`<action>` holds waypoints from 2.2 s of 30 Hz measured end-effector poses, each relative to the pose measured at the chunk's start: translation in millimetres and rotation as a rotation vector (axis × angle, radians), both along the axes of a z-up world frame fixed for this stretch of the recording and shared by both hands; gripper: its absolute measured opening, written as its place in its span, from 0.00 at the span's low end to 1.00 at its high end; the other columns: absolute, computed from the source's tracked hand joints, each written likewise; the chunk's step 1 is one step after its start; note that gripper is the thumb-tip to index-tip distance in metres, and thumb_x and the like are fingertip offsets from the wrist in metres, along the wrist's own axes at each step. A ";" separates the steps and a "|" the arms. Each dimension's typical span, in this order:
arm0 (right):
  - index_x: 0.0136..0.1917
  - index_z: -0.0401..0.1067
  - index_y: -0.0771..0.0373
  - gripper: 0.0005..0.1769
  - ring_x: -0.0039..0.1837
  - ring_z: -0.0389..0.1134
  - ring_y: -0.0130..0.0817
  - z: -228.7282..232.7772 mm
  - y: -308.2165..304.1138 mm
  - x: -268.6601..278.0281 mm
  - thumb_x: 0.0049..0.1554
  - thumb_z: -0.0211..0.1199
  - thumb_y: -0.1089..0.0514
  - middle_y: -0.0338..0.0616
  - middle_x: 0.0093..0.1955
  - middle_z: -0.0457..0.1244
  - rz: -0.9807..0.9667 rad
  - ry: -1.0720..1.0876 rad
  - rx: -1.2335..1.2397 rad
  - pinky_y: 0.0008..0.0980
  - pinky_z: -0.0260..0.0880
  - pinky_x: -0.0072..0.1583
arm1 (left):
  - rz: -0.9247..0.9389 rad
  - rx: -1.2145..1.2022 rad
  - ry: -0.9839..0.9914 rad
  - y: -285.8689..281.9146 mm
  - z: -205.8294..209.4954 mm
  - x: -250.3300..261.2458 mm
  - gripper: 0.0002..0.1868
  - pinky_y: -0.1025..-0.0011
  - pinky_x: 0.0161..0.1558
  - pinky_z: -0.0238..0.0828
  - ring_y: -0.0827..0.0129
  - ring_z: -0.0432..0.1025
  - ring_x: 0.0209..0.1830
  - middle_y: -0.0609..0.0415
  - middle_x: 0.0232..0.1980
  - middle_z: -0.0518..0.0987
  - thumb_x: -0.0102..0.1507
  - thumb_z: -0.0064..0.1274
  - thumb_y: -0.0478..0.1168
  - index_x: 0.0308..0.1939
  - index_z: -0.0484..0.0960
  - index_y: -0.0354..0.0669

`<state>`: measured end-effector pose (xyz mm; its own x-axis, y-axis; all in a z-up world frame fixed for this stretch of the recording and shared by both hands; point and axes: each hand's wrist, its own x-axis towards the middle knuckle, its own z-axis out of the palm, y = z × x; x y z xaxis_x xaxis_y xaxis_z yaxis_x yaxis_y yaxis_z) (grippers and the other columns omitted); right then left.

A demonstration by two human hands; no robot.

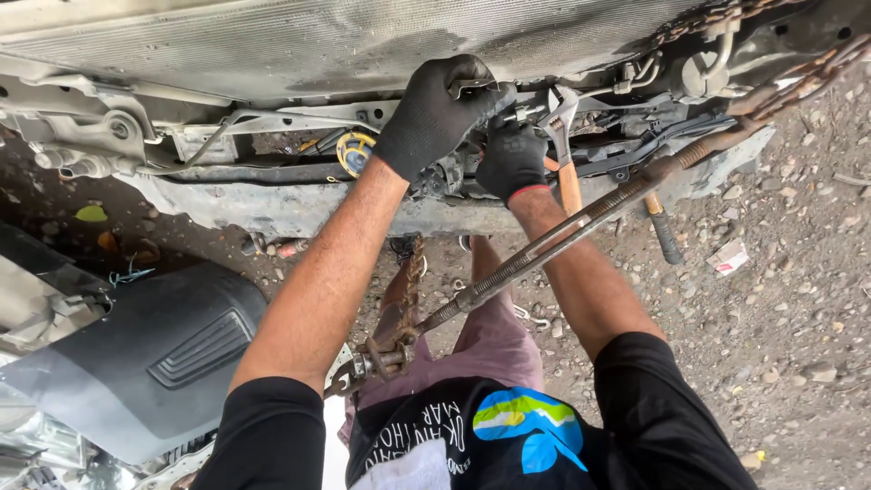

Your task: The person works underneath the front of a vehicle, using pliers and a wrench to manipulate and remove a metal component from the engine bay. The person is wearing black gloves and uses a chain hoist to support the part while detaching it.

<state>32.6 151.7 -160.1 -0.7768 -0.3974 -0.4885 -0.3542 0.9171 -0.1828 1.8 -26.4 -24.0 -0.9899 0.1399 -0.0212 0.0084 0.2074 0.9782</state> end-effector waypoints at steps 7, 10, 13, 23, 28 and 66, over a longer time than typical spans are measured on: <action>0.68 0.66 0.65 0.35 0.63 0.63 0.61 0.6 5.1 -21.5 0.55 0.61 0.42 0.58 0.59 0.66 0.108 0.167 0.008 0.69 0.60 0.58 | -0.055 -0.049 -0.073 -19.9 14.7 6.4 0.13 0.70 0.51 0.75 0.71 0.77 0.40 0.55 0.36 0.83 0.68 0.65 0.45 0.39 0.84 0.39; 0.68 0.65 0.65 0.36 0.63 0.62 0.62 -6.5 8.0 -38.7 0.53 0.62 0.43 0.59 0.60 0.65 0.193 0.222 0.030 0.73 0.58 0.59 | -0.029 -0.003 -0.080 -22.4 12.8 1.4 0.15 0.69 0.50 0.75 0.71 0.76 0.42 0.55 0.38 0.84 0.67 0.65 0.48 0.41 0.83 0.38; 0.68 0.65 0.67 0.39 0.63 0.62 0.61 4.6 14.6 -47.8 0.49 0.63 0.44 0.61 0.62 0.63 0.275 0.177 0.029 0.69 0.58 0.60 | -0.003 -0.034 -0.150 -23.2 20.5 -3.0 0.17 0.69 0.48 0.74 0.72 0.76 0.40 0.55 0.37 0.83 0.65 0.66 0.49 0.40 0.83 0.39; 0.61 0.72 0.66 0.20 0.62 0.63 0.55 -14.8 53.9 -54.6 0.62 0.62 0.50 0.59 0.59 0.66 0.507 0.414 -0.250 0.56 0.61 0.63 | -0.041 -0.032 -0.116 -22.6 15.6 -8.1 0.17 0.67 0.53 0.74 0.71 0.77 0.43 0.55 0.40 0.84 0.66 0.64 0.51 0.41 0.85 0.39; 0.56 0.75 0.60 0.16 0.67 0.61 0.57 1.9 52.0 -63.8 0.59 0.59 0.51 0.55 0.62 0.65 0.496 0.374 -0.240 0.65 0.57 0.62 | -0.023 -0.150 -0.130 -22.7 16.4 -5.8 0.18 0.67 0.51 0.74 0.72 0.78 0.42 0.56 0.39 0.85 0.65 0.65 0.53 0.40 0.84 0.40; 0.54 0.81 0.45 0.16 0.66 0.66 0.45 2.6 20.9 -17.1 0.55 0.58 0.49 0.42 0.57 0.71 0.344 0.013 0.026 0.59 0.60 0.64 | -0.030 -0.049 -0.065 -1.3 7.4 5.5 0.13 0.72 0.47 0.74 0.77 0.74 0.38 0.56 0.34 0.81 0.65 0.67 0.41 0.37 0.80 0.36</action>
